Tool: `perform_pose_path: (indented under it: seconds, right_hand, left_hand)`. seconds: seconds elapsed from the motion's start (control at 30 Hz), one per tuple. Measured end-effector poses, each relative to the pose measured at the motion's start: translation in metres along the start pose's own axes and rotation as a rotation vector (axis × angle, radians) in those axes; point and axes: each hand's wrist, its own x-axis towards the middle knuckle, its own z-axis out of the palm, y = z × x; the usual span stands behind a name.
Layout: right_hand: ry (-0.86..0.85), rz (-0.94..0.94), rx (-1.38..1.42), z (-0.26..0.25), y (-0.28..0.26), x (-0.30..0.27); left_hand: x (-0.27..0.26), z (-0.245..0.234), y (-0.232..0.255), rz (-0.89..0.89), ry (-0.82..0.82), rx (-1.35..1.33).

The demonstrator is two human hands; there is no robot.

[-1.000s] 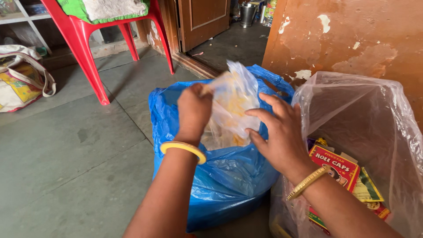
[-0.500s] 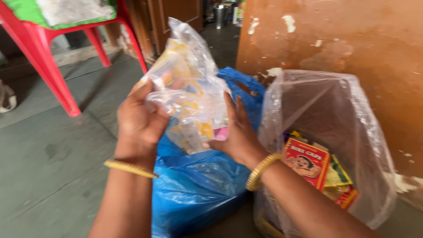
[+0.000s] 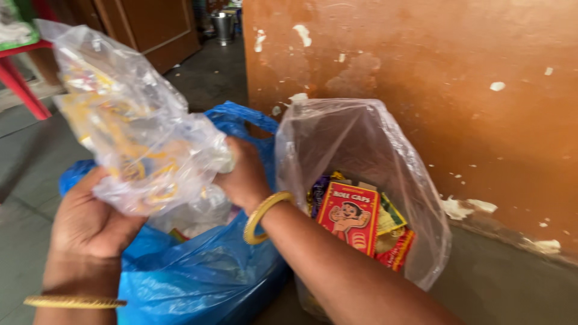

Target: The person sits on the floor and transfers various packaged items from a blue plastic bag into a clear plastic bag. They handle snack packets, a red box, and other small packages one by one, placing them into the clear bag.

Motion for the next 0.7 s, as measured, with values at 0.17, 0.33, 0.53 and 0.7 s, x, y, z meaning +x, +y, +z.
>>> perform_pose_path:
  seconds: [0.17, 0.33, 0.53, 0.7]
  right_hand:
    - [-0.071, 0.146, 0.358, 0.004, -0.006, -0.002]
    - [-0.164, 0.355, 0.845, -0.002, -0.025, 0.004]
    - [-0.372, 0.442, 1.031, -0.023, -0.057, 0.009]
    - [-0.339, 0.538, 1.024, -0.042, -0.078, 0.004]
  left_hand:
    - [-0.004, 0.011, -0.005, 0.045, 0.02, 0.14]
    - [-0.011, 0.03, -0.008, 0.236, 0.059, 0.246]
    - [-0.009, 0.04, -0.013, 0.282, -0.087, 0.398]
    - [-0.007, 0.044, -0.019, 0.228, -0.109, 0.446]
